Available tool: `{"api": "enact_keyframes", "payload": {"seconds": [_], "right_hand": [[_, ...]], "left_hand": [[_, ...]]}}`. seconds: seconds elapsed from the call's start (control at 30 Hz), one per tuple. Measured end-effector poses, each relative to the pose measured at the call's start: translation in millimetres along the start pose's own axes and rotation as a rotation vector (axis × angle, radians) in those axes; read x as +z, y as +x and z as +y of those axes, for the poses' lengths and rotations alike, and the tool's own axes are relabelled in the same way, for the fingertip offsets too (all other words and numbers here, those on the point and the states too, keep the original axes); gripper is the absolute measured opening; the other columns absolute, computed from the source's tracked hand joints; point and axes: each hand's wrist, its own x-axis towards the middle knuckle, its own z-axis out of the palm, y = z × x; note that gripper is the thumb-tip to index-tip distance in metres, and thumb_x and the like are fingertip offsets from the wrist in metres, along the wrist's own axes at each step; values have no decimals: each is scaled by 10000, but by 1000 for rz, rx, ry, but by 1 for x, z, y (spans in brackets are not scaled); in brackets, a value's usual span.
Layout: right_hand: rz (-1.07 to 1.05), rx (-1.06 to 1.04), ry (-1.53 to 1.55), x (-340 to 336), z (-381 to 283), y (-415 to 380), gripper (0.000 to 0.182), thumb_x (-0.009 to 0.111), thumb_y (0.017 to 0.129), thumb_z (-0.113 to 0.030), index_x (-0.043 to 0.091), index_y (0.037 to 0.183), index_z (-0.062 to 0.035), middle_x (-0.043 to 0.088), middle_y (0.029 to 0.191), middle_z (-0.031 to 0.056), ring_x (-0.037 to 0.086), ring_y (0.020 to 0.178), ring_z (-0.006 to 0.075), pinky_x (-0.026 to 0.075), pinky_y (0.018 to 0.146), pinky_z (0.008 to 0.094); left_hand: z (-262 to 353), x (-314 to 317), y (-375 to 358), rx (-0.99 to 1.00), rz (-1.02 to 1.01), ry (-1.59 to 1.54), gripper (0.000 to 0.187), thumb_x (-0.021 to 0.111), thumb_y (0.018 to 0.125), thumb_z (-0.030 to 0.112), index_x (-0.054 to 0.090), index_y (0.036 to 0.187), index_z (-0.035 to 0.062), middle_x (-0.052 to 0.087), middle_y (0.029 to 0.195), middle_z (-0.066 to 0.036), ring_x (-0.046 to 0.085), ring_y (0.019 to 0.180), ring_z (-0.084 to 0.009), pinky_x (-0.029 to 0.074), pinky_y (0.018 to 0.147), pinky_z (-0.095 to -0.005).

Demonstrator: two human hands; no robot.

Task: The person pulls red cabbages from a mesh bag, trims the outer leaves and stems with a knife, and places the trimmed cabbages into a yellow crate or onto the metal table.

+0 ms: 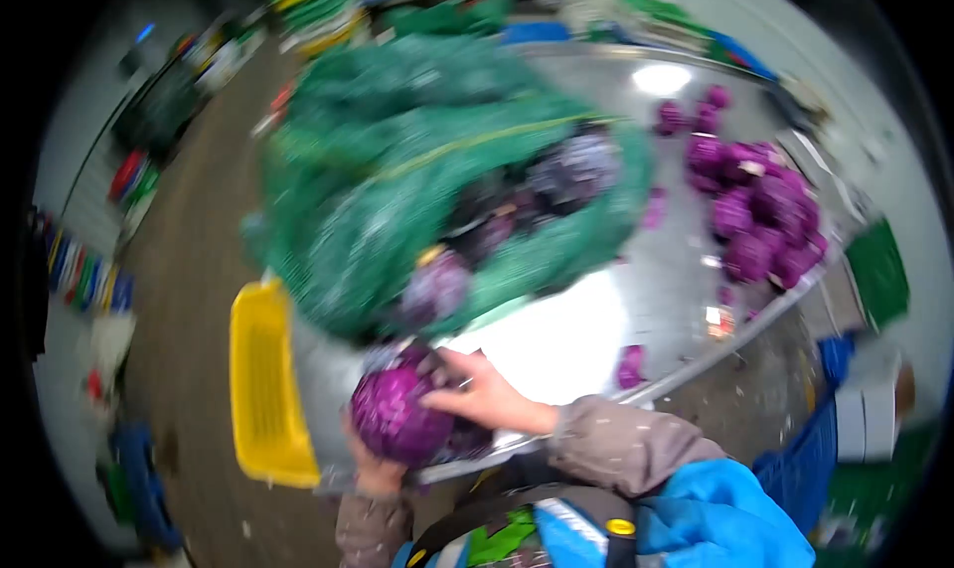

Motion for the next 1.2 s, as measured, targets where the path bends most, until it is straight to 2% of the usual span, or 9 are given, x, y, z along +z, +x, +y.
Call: {"api": "enact_keyframes", "payload": {"seconds": [0.23,0.53,0.63,0.67,0.77,0.87,1.0,1.13,1.2], "right_hand": [[194,267,436,-122,19,-64,343,670,848,-204,545,1130,-53,553,811,-19,453,529,37,353,452,191],[849,17,634,-332,7,-174,220,565,888,-292,487,850,-90,486,657,14,482,477,113,367,397,260],[703,-550,821,-371,-64,-214,170,568,867,-208,477,864,-65,519,706,51,526,530,166,440,436,331],[503,-671,812,-382,-87,-221,182,543,868,-205,436,789,-81,493,667,46,491,481,168,407,413,322],[-5,-875,796,-428,-119,-249,160,527,896,-143,465,783,-47,559,782,128,566,548,267,452,440,405],[-141,-1035,868,-416,-174,-236,234,520,822,36,665,665,-61,658,667,41,620,591,133,527,631,242],[-160,-1502,668,-415,-182,-175,174,504,849,-21,593,700,-36,647,735,39,609,679,106,525,692,295],[-198,-1403,702,-412,-173,-161,124,515,855,-42,580,749,-31,639,722,41,598,654,115,515,667,295],[-231,-1382,709,-404,-168,-148,102,521,857,-52,574,774,-29,634,715,41,592,642,119,509,655,295]], "left_hand": [[-84,62,68,-210,84,33,903,719,713,504,287,1396,102,361,1379,-162,395,1246,-356,291,1069,-554],[-250,170,277,-598,17,253,711,616,831,412,280,1392,133,334,1399,-155,389,1258,-377,396,960,-613],[-301,211,341,-609,140,361,714,652,833,340,226,1394,222,297,1390,-136,394,1251,-361,443,892,-632],[-316,205,348,-366,-138,725,749,657,829,352,194,1404,227,293,1380,-149,415,1228,-353,466,887,-590],[-346,225,386,-534,119,458,854,671,813,416,127,1431,184,255,1406,-183,371,1253,-363,469,898,-519],[-344,229,390,-295,-50,855,812,687,809,390,206,1409,129,319,1384,-212,388,1248,-338,440,926,-429],[-258,241,377,826,-251,1717,620,726,713,143,442,1258,70,546,1110,-156,500,1082,-337,384,949,-403],[-172,229,356,815,379,2400,698,750,663,219,433,1273,94,448,1189,-154,418,1129,-354,385,914,-435],[-150,193,357,452,464,2166,865,801,595,380,402,1307,95,378,1267,-169,369,1183,-377,366,961,-459]]}}
